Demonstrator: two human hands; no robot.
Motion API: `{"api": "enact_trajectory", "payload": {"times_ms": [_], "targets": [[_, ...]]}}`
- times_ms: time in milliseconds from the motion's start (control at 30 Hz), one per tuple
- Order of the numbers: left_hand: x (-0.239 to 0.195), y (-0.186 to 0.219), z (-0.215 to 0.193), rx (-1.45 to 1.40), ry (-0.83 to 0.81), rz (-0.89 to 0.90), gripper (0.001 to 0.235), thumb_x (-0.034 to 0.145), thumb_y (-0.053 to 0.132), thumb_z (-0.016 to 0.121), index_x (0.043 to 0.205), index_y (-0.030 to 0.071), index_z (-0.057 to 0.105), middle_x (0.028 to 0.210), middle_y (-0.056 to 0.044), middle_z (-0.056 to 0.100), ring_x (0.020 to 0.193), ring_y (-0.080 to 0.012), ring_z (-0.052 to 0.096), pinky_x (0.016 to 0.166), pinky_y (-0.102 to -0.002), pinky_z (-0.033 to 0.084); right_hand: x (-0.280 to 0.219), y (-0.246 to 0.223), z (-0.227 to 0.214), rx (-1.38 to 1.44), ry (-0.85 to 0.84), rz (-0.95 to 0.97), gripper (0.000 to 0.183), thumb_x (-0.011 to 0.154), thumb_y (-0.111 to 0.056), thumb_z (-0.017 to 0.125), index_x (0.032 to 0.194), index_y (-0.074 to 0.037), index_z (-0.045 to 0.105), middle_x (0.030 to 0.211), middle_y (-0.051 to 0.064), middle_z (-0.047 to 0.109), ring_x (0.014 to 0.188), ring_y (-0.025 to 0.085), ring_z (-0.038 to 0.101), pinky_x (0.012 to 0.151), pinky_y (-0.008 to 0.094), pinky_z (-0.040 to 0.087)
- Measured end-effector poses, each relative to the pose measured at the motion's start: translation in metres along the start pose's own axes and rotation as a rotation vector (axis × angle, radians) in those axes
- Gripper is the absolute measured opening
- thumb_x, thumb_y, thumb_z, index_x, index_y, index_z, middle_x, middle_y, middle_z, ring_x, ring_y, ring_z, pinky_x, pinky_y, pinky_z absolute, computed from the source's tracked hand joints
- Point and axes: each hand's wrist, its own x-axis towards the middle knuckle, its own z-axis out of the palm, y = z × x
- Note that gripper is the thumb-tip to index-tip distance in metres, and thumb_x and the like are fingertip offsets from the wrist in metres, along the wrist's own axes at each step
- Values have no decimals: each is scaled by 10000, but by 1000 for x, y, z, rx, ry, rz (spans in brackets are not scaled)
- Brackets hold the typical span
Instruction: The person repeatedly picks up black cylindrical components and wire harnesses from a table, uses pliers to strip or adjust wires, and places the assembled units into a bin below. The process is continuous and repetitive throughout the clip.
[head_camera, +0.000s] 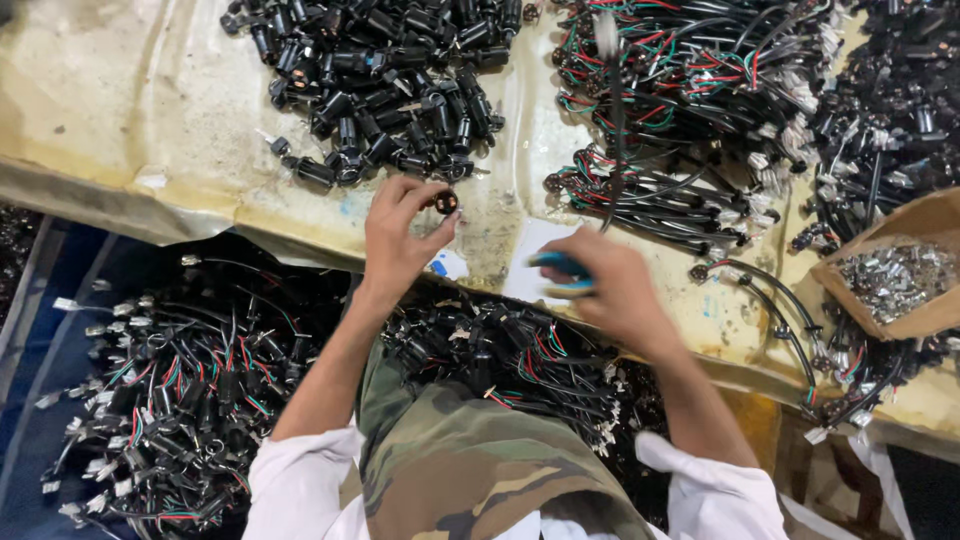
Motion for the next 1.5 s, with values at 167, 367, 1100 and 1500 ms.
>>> {"api": "enact_trajectory", "payload": {"times_ms": [167, 367, 1100, 1500], "targets": [[-4, 38, 18, -727, -125, -212, 375, 889, 30, 804, 1224, 46, 636, 1293, -108, 688, 1195, -212, 667, 1060, -366, 538, -1, 22, 53, -282, -74, 229, 528, 700, -110, 758, 1209, -155, 624, 1072, 107, 672, 926, 386, 679, 757, 508, 538], [-14, 73, 32, -849, -355, -255, 387, 945, 93, 751, 1287, -20, 610, 1227, -127, 713, 1139, -184, 704, 1050, -351, 547, -12, 59, 62, -251, 59, 148, 442, 688, -44, 764, 1101, -134, 631, 1165, 171, 581, 907, 392, 663, 713, 490, 529], [-33, 90, 40, -1243, -509, -543, 290, 1039, 289, 529, 983, 15, 605, 911, -39, 577, 853, -133, 510, 825, -285, 415, -39, 19, 34, 198, 305, -70, 267, 785, 54, 816, 929, -48, 616, 903, 87, 664, 798, 189, 691, 715, 300, 557], [-14, 132, 21, -606, -497, 278, 329, 965, 174, 757, 1261, 92, 638, 1023, -92, 701, 924, -195, 687, 834, -320, 546, -57, 14, -21, 425, 352, -333, 268, 779, 7, 849, 862, -73, 608, 819, 23, 629, 760, 120, 623, 680, 254, 494]]}}
